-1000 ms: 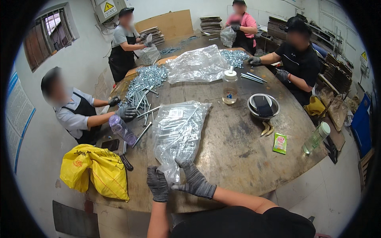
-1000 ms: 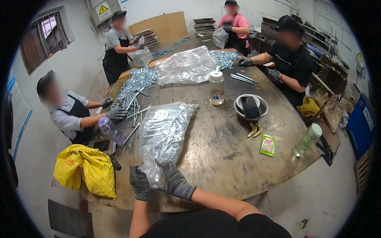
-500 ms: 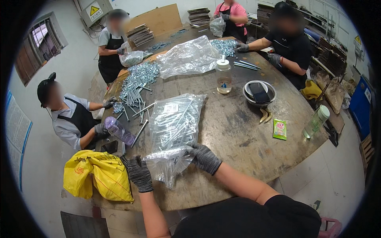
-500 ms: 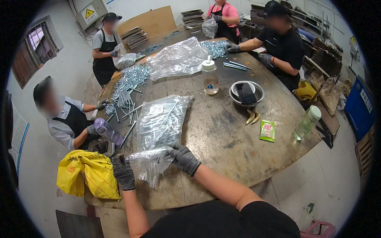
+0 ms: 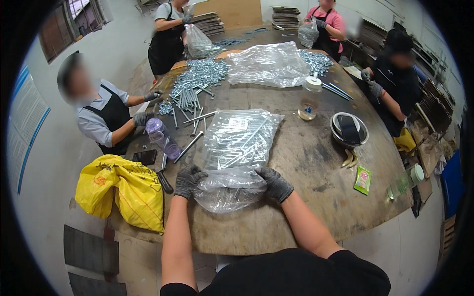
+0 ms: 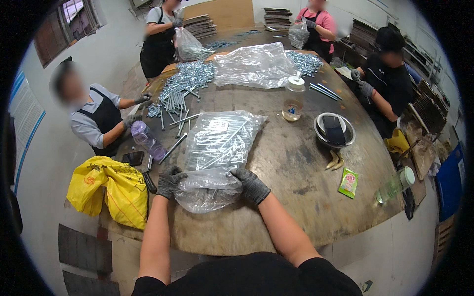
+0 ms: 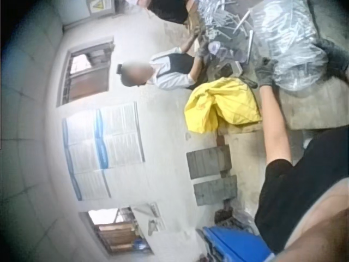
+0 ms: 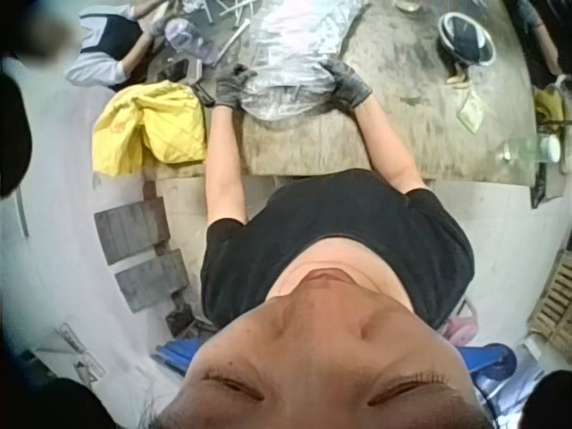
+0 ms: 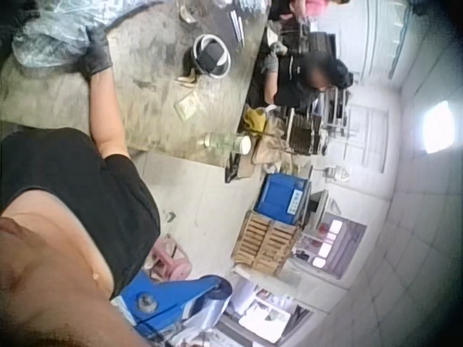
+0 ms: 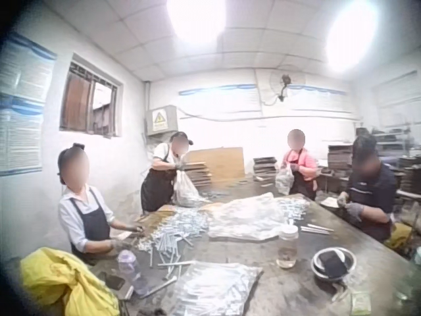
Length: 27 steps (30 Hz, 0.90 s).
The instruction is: The person unpacks a plastic bag of metal bolts and places them on a table. They then pick up a yellow bag containing nuts and repeatedly pick up bolts and nuts, screwing them together by hand. The assembled fasteners are placed on the table.
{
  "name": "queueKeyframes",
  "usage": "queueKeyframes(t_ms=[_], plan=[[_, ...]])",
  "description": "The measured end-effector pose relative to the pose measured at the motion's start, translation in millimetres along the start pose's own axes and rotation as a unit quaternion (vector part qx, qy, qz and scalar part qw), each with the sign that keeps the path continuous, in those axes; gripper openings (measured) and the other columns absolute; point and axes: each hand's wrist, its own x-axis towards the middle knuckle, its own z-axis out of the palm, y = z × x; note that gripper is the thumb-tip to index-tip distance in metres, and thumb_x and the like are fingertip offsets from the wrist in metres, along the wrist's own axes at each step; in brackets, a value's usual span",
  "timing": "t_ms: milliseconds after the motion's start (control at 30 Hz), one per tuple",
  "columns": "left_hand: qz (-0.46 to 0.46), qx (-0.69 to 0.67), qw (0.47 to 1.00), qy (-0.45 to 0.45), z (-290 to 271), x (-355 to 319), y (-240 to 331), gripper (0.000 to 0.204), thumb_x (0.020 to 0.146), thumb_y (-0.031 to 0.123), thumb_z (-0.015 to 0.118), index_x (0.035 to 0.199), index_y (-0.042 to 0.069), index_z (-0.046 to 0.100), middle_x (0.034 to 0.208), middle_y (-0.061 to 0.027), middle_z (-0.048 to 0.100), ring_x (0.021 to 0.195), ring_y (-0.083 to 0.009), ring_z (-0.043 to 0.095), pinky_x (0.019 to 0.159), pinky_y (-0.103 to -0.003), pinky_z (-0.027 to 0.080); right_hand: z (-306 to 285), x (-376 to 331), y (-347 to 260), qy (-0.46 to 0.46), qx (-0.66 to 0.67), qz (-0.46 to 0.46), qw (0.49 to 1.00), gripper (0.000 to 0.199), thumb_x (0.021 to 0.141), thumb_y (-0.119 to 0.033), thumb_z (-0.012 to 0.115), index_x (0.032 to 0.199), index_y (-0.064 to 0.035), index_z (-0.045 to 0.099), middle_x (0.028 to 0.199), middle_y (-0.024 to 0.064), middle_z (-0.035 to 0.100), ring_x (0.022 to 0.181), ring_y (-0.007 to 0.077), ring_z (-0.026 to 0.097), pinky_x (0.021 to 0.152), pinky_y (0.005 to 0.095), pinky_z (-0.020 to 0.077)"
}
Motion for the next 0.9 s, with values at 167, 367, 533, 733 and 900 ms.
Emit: queueKeyframes(t_ms=[167,367,533,733,900], plan=[[0.016,0.012,0.998,0.058,6.9,4.9,29.7,0.043,0.066,0.024,0.086,0.095,0.004,0.061,0.085,-0.0094,0.062,0.075,-0.0219,0.059,0.07,-0.035,0.049,-9.6,4.8,-1.6,0.0,0.162,0.045,0.986,0.039,0.092,-0.022,0.061,0.122,0.0026,0.056,0.116,0.0163,0.064,0.105,0.0286,0.062,0.095,0.0437,0.0517],[0.152,0.021,0.977,0.149,-21.6,-37.0,72.9,0.032,0.068,0.004,0.08,0.093,0.005,0.06,0.088,-0.0078,0.059,0.077,-0.0219,0.058,0.071,-0.033,0.05,-15.9,6.8,-0.9,-0.002,0.193,0.073,0.979,0.039,0.095,-0.027,0.056,0.122,0.0014,0.055,0.118,0.0189,0.062,0.106,0.0322,0.061,0.092,0.0502,0.0528],[0.117,0.032,0.991,0.05,-46.4,-70.4,42.4,0.024,0.07,-0.001,0.074,0.09,0.004,0.061,0.089,-0.0107,0.058,0.084,-0.0277,0.06,0.072,-0.036,0.05,12.1,-10.2,-10.0,0.079,0.096,0.026,0.992,0.041,0.094,-0.026,0.056,0.125,0.0012,0.053,0.121,0.0173,0.061,0.108,0.0315,0.06,0.095,0.0498,0.0512],[0.148,0.096,0.972,0.158,-68.7,-100.1,134.3,0.018,0.075,0.003,0.069,0.092,0.003,0.063,0.091,-0.0128,0.058,0.082,-0.029,0.061,0.074,-0.036,0.051,6.5,-13.7,-7.9,0.067,0.026,-0.01,0.997,0.042,0.09,-0.027,0.063,0.125,-0.0045,0.055,0.129,0.0154,0.055,0.11,0.0364,0.057,0.095,0.0535,0.0504],[0.02,0.15,0.985,0.089,27.7,-119.9,150.5,0.054,0.074,0.029,0.074,0.118,0.003,0.055,0.106,-0.0169,0.058,0.097,-0.0349,0.059,0.087,-0.043,0.048,-11.8,-4.5,-2.6,0.04,0.079,0.031,0.996,0.055,0.083,-0.032,0.074,0.128,-0.0089,0.052,0.121,0.0095,0.057,0.11,0.0347,0.055,0.088,0.0571,0.0534]])
